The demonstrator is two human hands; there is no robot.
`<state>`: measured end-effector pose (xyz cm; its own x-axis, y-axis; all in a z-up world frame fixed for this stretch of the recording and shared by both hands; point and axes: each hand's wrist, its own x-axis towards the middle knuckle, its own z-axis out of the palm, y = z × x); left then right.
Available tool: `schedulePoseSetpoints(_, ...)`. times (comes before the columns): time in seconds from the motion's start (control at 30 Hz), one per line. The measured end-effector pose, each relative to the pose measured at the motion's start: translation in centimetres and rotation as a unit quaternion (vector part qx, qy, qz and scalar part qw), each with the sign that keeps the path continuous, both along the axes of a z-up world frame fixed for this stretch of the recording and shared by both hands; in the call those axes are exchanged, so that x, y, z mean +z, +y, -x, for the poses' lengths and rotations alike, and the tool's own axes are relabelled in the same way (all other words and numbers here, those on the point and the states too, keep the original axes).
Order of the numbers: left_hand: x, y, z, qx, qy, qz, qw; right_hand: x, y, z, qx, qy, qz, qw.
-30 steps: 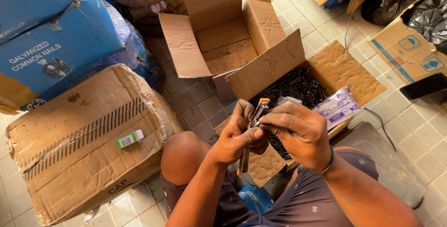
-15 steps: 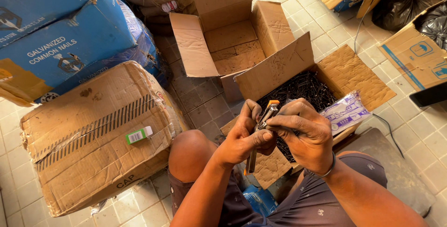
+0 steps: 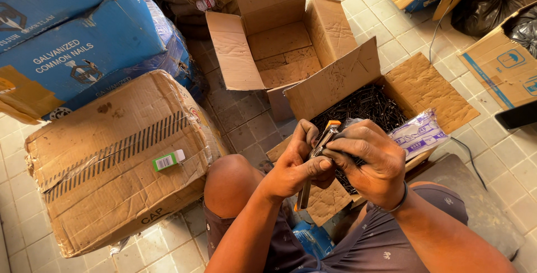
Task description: The person picks up groups of nails from a large cardboard box and places them into small plastic bags, using a handheld digital scale to weigh them.
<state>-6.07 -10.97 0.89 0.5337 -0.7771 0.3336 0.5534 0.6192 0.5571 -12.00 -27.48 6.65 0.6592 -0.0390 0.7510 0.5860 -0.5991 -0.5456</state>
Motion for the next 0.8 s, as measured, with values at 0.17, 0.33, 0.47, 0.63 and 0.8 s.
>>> schedulePoseSetpoints(0.17,-1.7,-0.2,0.5,-0.013,0.032,-0.023,0.999,-0.9,-1.4,0.5,0.003,0.101,-0.041,0.994)
schedulePoseSetpoints(0.33,-0.2,-0.6,0.5,-0.049,0.156,-0.077,0.984,-2.2,-3.2,-0.3,0.002,0.242,-0.060,0.968)
schedulePoseSetpoints(0.47,-1.9,-1.7,0.4,-0.054,0.313,-0.133,0.939,-4.6,-4.2,-2.0,0.008,0.377,-0.073,0.923)
schedulePoseSetpoints(0.63,-6.6,-2.8,0.9,-0.039,0.464,-0.228,0.855,-11.2,-4.5,-3.5,0.016,0.510,-0.097,0.855)
schedulePoseSetpoints(0.8,-7.7,-2.6,1.1,-0.023,0.509,-0.240,0.827,-12.3,-4.5,-3.3,0.049,0.493,0.001,0.869)
